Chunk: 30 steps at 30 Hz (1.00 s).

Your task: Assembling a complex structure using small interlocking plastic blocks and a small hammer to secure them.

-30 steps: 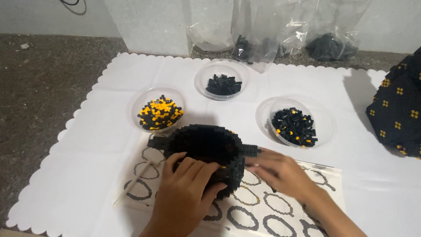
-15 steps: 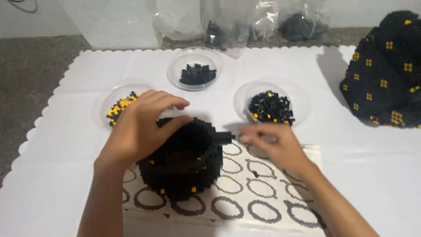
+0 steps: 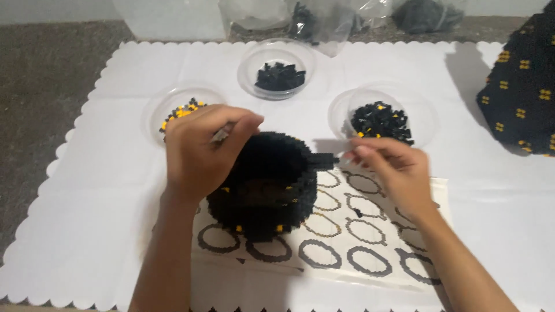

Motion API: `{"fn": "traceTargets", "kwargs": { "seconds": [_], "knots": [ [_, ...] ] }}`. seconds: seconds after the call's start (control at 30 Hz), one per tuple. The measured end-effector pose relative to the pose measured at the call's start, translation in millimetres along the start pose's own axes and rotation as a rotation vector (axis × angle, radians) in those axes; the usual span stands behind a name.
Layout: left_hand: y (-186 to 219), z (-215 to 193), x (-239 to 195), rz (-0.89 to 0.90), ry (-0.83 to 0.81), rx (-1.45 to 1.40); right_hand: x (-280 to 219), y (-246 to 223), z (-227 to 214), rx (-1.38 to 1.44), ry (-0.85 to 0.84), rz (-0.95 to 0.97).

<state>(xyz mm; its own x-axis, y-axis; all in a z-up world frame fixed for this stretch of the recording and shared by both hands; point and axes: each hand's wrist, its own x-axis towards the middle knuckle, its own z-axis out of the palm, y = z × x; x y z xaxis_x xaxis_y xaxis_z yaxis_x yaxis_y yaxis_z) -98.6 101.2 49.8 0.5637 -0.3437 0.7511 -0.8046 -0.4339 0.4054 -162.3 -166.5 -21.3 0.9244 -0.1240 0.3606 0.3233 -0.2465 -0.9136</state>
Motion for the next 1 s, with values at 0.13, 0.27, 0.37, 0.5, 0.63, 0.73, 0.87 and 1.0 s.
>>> {"fn": "traceTargets", "kwargs": {
  "seconds": [0.13, 0.27, 0.37, 0.5, 0.63, 0.73, 0.87, 1.0],
  "knots": [
    [-1, 2, -3, -0.035, 0.01, -0.004, 4, -3, -27, -0.035, 0.035, -0.001],
    [3, 3, -4, -0.068, -0.02, 0.034, 4, -2, -59, 0.028, -0.102, 0.085],
    [4, 4, -3, -0.073, -0.042, 0.025, 5, 6, -72, 0.046, -0.259, 0.157],
    [2, 6, -4, -0.041, -0.038, 0.023, 5, -5, -64, -0.03, -0.367, 0.267],
    [3, 6, -2, 0.034, -0.039, 0.038, 3, 0, -48, -0.041, -0.308, 0.17],
    [2, 6, -3, 0.074, -0.038, 0.039, 0, 2, -34, -0.001, -0.271, 0.062],
    [6, 2, 0, 0.086, -0.155, -0.001, -5, 0, -15, 0.118, -0.211, 0.083],
    [8, 7, 6, 0.283, -0.444, 0.056, -3, 1, -4, 0.191, -0.196, 0.108]
  ]
}}
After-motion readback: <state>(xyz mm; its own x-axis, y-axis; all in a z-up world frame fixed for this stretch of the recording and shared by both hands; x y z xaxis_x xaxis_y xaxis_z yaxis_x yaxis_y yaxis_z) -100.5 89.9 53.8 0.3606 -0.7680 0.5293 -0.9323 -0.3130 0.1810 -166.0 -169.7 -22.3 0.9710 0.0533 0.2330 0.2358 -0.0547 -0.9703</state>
